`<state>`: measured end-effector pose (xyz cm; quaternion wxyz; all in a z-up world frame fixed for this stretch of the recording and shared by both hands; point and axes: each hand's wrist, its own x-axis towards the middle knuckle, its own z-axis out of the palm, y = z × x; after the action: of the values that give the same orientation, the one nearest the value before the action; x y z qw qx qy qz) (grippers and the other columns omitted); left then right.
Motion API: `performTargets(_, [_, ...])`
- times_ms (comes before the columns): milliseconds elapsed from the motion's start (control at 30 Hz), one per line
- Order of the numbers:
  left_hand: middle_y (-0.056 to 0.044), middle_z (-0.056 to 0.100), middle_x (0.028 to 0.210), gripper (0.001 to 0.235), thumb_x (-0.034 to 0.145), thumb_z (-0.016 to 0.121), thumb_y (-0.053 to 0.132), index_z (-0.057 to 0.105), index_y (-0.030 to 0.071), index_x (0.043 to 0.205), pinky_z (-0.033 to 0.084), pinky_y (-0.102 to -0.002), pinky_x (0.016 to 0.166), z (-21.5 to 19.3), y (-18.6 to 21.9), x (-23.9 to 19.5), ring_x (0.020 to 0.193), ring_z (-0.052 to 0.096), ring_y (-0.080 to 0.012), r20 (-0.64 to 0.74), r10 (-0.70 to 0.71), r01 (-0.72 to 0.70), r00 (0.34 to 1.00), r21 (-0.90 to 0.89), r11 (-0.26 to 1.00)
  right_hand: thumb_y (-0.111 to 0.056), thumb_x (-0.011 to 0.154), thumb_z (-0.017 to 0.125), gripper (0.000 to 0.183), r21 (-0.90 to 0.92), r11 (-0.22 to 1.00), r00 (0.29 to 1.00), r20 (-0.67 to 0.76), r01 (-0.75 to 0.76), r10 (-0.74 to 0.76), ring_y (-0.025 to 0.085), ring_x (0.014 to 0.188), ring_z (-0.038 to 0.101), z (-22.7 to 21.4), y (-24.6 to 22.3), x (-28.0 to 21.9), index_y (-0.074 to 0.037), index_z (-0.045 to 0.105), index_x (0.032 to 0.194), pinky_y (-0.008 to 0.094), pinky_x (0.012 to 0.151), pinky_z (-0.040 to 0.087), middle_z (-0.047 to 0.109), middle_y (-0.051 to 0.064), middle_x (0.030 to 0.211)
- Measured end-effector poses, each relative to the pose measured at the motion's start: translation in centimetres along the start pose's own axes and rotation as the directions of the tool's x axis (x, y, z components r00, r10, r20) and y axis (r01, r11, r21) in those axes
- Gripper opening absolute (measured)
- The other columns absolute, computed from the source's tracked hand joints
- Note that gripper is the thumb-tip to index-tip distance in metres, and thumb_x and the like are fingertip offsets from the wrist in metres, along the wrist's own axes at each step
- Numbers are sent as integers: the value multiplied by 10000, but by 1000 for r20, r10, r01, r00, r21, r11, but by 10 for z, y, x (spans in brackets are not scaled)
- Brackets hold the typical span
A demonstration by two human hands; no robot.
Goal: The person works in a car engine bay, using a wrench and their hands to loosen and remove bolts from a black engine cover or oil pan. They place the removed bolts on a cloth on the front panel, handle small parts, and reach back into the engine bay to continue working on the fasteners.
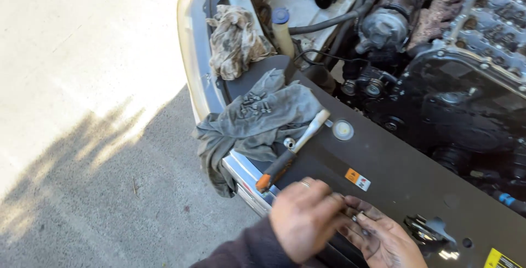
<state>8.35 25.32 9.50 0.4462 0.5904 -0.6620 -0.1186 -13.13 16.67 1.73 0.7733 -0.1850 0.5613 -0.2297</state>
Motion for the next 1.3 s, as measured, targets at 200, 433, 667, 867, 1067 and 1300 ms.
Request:
performTargets(200, [-80,679,917,173,784,796,36,749,5,947,563,-299,643,-80,-108,7,689,627,-187,-241,-162,246,957,372,895,94,1054,269,457,-36,997,997,12,-74,74,610,1275,530,29,-15,15,194,460,1456,640,1012,410,538,484,1392])
performTargets(433, [-79,666,920,179,833,739,89,767,29,1000,563,-335,664,-104,-162,24,714,645,-209,-204,-309,367,929,405,838,-6,996,624,300,-422,887,935,352,189,-31,177,536,443,115,-51,32,222,759,1137,313,448,320,524,134,648])
performTargets(667, [-67,570,890,150,807,782,128,721,65,928,498,-338,631,-98,-165,34,744,549,-211,-102,-256,275,961,347,897,-185,713,851,217,-711,-184,580,672,679,-460,132,473,519,239,-71,40,-100,815,910,283,464,440,665,-18,695])
performTargets(867, [-80,581,908,148,805,786,87,756,59,948,481,-331,622,-94,-167,28,765,545,-217,-134,-238,266,962,252,930,-237,709,892,370,-658,-373,480,742,654,-468,188,590,643,253,-56,62,-129,791,1048,323,538,523,709,12,871])
performTargets(1067, [-108,655,1015,149,787,793,31,740,25,926,557,-303,695,-101,-162,24,836,645,-208,-214,-370,354,904,-110,929,-244,756,850,310,-617,-460,466,785,638,-408,181,709,661,256,-52,69,-140,805,1044,327,591,530,684,-4,851])
performTargets(1300, [-116,686,982,231,835,774,42,751,-14,1058,547,-303,662,-93,-172,25,772,645,-210,-275,-375,395,885,18,919,-205,739,822,292,-682,-393,534,729,617,-427,154,593,596,249,-51,68,-125,750,1011,316,533,500,696,-20,838])
